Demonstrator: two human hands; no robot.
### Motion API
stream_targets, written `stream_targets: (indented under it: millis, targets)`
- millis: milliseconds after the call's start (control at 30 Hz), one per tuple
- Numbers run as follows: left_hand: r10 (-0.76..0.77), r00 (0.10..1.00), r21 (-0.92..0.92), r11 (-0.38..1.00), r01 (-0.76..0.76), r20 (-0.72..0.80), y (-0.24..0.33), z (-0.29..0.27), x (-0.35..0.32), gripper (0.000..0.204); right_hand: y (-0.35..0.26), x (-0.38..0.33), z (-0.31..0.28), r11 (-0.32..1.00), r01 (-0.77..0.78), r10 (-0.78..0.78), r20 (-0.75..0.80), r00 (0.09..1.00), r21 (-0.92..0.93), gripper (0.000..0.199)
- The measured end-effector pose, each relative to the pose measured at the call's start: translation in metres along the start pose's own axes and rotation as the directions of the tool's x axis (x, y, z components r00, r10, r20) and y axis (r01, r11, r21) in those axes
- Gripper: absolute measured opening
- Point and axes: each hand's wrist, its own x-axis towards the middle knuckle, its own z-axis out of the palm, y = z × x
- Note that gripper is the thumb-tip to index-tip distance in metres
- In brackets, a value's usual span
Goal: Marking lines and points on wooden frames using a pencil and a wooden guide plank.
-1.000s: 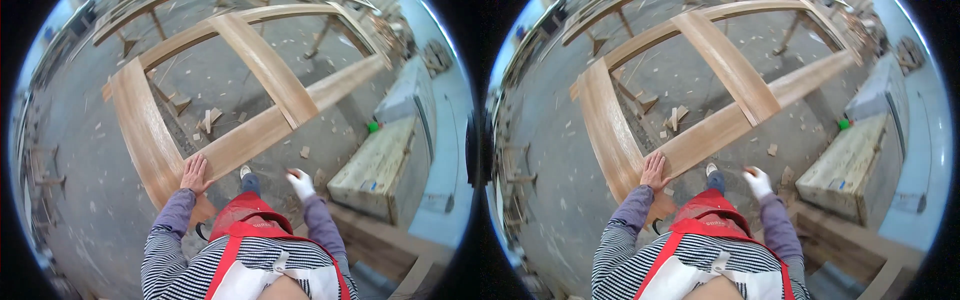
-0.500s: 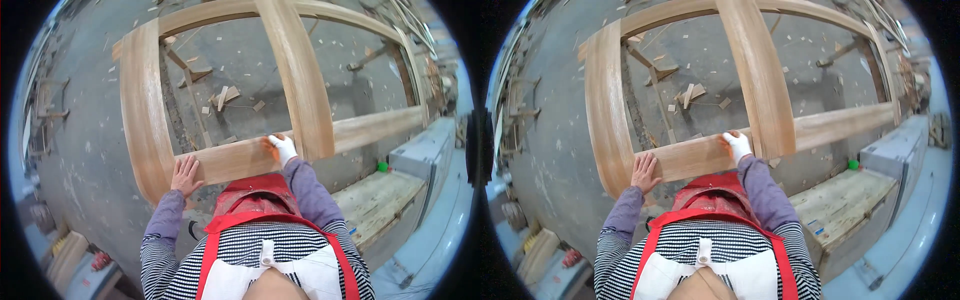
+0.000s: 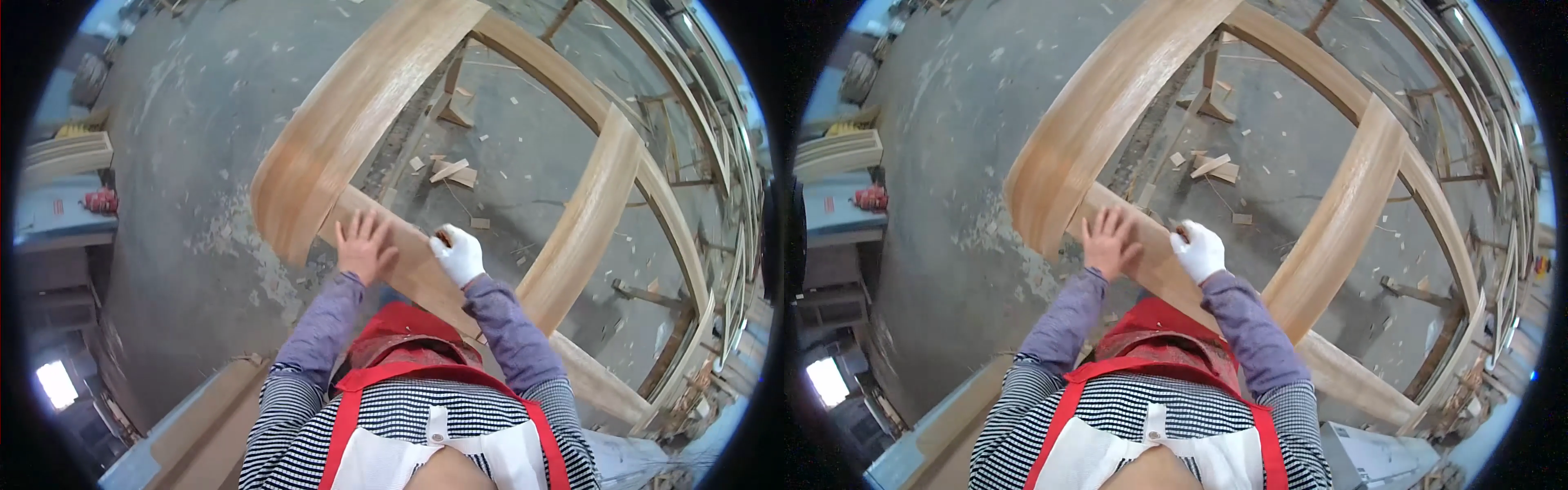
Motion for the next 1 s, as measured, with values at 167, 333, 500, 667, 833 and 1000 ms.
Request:
stream_targets:
  millis: [167,333,500,667,833,1000]
  targets:
    - [-0.105,0.972,0.051,0.992,0.119,-0.211,-0.073,-0.007,0.024,0.065,-0.048,0.056,0.046,0.995,0.045,-0.034,0.126,0.991,-0.085,0.026]
    - [-0.147,0.963,-0.053,0.989,0.138,-0.224,-0.102,0.0,0.041,0.063,-0.079,0.092,0.09,0.974,0.112,-0.079,0.17,0.982,-0.198,0.024]
    - [-0.16,0.948,-0.11,0.985,0.134,-0.277,-0.106,0.007,0.041,0.063,-0.094,0.109,0.116,0.943,0.088,-0.018,0.214,0.977,-0.322,0.023]
    - [-0.163,0.95,-0.113,0.984,0.137,-0.267,-0.107,0.005,0.041,0.063,-0.108,0.123,0.121,0.856,0.152,0.03,0.34,0.94,-0.495,0.018]
    - [-0.154,0.949,-0.13,0.984,0.122,-0.275,-0.109,0.004,0.042,0.064,-0.103,0.127,0.105,0.752,0.403,-0.085,0.529,0.844,-0.522,0.015]
    - [-0.16,0.952,-0.158,0.98,0.122,-0.262,-0.11,0.003,0.042,0.063,-0.075,0.102,0.074,0.733,0.483,-0.172,0.555,0.814,-0.48,0.014]
